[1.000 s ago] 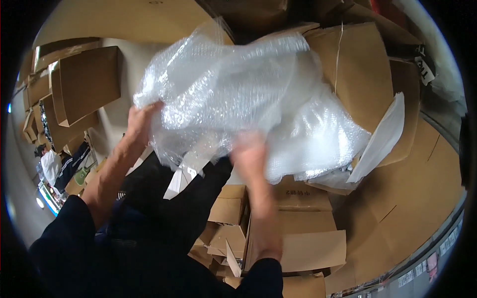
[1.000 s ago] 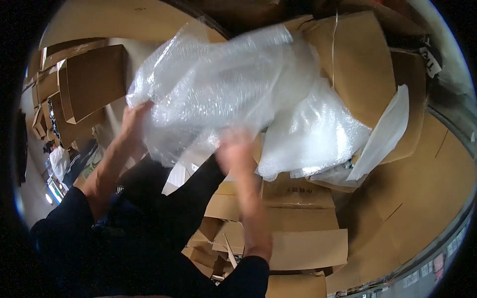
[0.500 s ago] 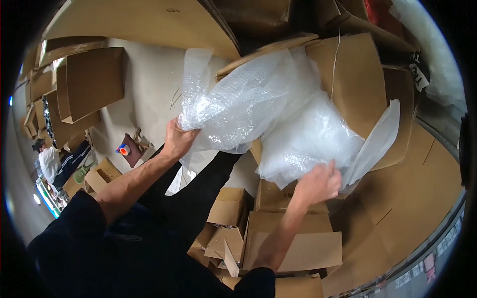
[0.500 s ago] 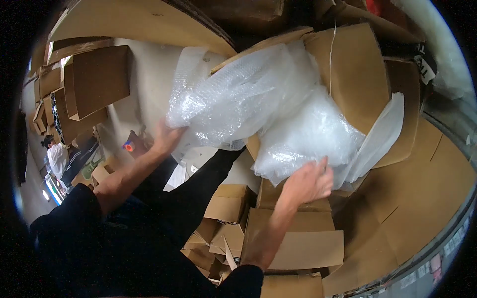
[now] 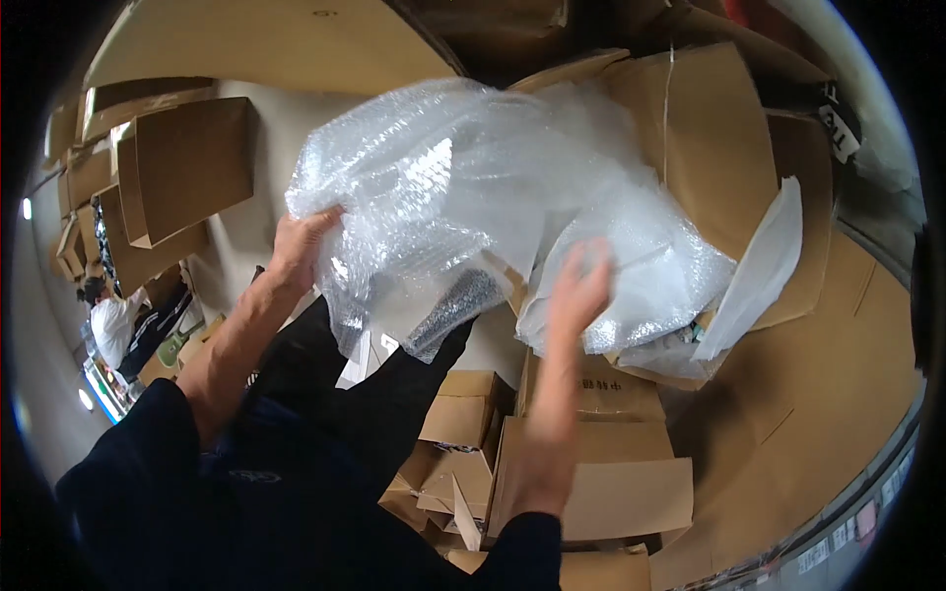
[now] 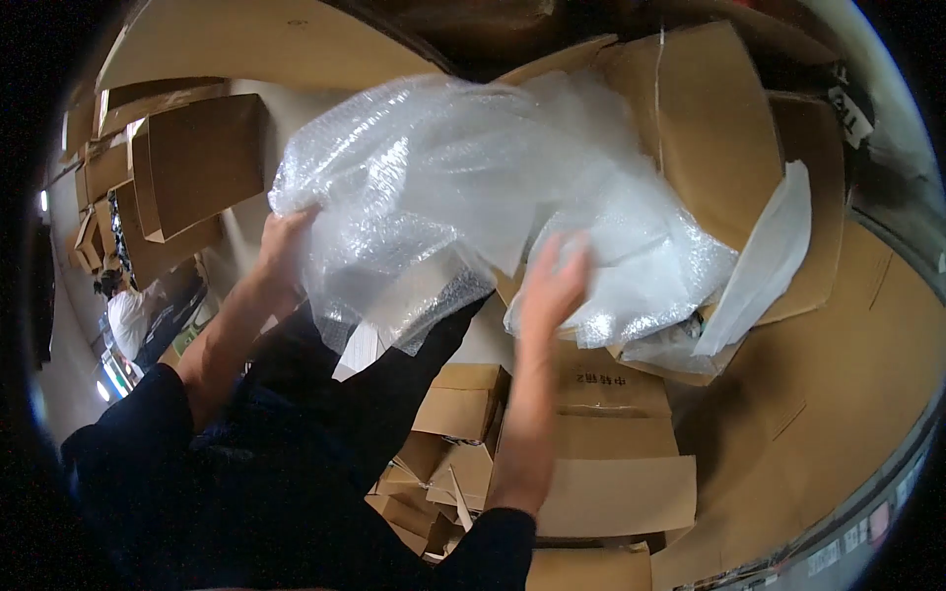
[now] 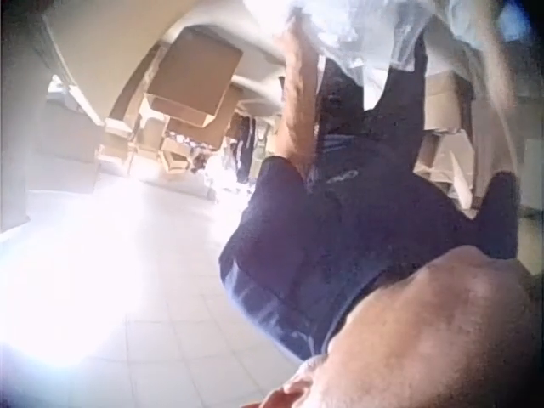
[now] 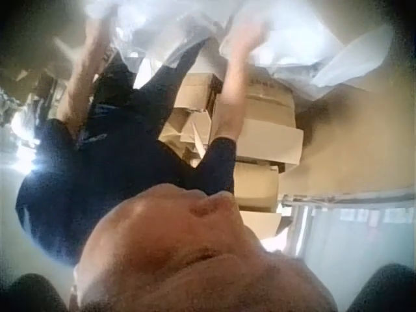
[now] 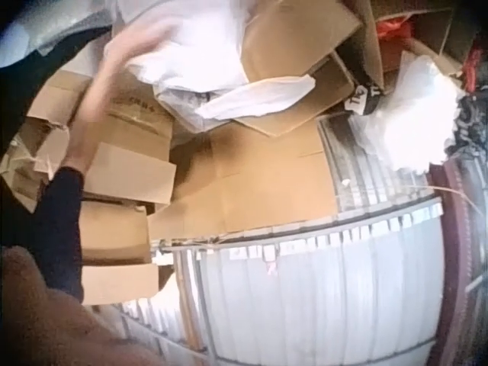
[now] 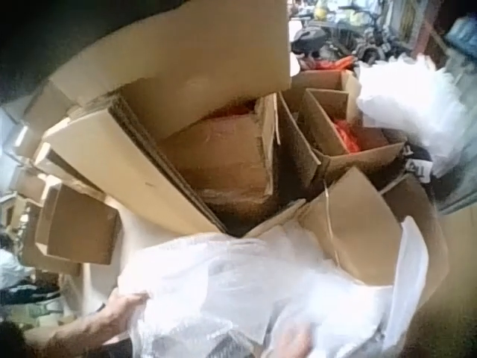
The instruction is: Labeling and sealing a cardboard box with a marker and tape dispenser, then preparing additional packing materials.
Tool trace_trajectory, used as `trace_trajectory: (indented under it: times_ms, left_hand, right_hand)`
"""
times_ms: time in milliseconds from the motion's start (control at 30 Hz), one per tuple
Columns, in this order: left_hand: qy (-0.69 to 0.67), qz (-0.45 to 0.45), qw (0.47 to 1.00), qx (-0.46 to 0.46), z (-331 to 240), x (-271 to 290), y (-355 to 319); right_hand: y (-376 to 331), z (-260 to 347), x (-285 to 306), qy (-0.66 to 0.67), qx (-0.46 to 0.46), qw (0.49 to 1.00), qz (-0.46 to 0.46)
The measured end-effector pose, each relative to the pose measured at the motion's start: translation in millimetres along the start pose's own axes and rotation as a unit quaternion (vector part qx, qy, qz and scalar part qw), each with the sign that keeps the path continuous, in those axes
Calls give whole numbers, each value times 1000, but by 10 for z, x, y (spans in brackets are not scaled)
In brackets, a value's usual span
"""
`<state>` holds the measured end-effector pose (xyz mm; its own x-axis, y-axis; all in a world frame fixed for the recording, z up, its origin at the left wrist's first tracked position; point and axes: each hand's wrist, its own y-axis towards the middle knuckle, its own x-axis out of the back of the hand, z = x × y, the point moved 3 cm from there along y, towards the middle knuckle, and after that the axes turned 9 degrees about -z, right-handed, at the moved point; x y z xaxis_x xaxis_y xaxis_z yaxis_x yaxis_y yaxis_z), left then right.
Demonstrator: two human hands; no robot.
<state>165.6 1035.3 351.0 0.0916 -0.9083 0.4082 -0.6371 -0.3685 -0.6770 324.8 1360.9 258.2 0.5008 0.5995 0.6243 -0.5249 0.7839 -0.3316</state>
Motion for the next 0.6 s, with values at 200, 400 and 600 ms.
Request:
trace_trajectory:
  times_ms: [200, 400, 600]
  left_hand:
    - [68, 42, 993, -83, 258, 203, 118]
    - [69, -6, 997, -39, 265, 332, 141]
    - [86, -21, 996, -16, 206, 301, 146]
  right_hand:
    - [524, -687, -977, -466, 161, 869, 29]
    - [-165, -1391, -1346, -473, 213, 795, 315]
    - [-236, -1871, -834, -437, 150, 806, 369]
